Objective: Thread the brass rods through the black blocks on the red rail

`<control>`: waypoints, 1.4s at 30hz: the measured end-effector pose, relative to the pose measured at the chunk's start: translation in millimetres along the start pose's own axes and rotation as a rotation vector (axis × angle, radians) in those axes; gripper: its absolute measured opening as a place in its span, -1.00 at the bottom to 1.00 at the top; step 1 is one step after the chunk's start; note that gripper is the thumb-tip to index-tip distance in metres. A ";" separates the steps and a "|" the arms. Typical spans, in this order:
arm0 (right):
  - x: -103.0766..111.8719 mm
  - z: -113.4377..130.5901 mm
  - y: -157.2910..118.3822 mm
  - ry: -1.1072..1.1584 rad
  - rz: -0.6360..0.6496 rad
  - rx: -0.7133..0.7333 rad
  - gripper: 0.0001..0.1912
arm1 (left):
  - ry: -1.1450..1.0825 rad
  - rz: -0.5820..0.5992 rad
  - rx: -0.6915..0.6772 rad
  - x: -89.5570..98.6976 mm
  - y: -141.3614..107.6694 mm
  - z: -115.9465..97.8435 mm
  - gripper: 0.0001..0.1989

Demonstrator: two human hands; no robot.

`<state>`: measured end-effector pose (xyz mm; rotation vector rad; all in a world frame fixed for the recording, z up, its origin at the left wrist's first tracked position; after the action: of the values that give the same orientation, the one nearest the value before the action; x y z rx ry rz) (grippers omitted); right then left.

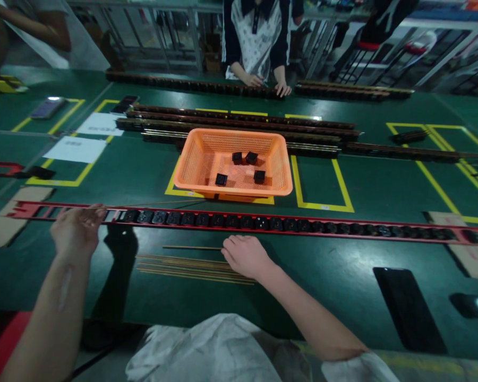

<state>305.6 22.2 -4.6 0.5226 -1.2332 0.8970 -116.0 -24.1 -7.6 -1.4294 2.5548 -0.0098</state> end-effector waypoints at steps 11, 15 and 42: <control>46.3 -9.6 8.8 0.092 -0.537 -0.040 -0.80 | -0.045 0.060 0.053 -9.1 -1.3 18.9 -0.90; 51.8 -18.5 32.0 0.138 -0.576 -0.044 -0.75 | -0.040 0.067 0.077 -10.9 -3.4 22.2 -0.90; 26.2 -15.5 60.6 -0.043 -0.323 -0.030 -0.73 | 0.536 0.188 -0.123 -20.0 -8.4 0.1 -0.91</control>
<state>267.0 76.3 8.8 0.6972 -1.1577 0.5961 -98.7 -11.6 -3.2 -1.3645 3.1647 -0.2402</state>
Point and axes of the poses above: each hand's wrist, its own y-axis towards the middle knuckle, its own x-axis out of the back of the hand, z = x × y, the point moved 7 cm from there along y, towards the middle knuckle, and after that the axes turned 6 degrees about z, right-handed, at the moved point
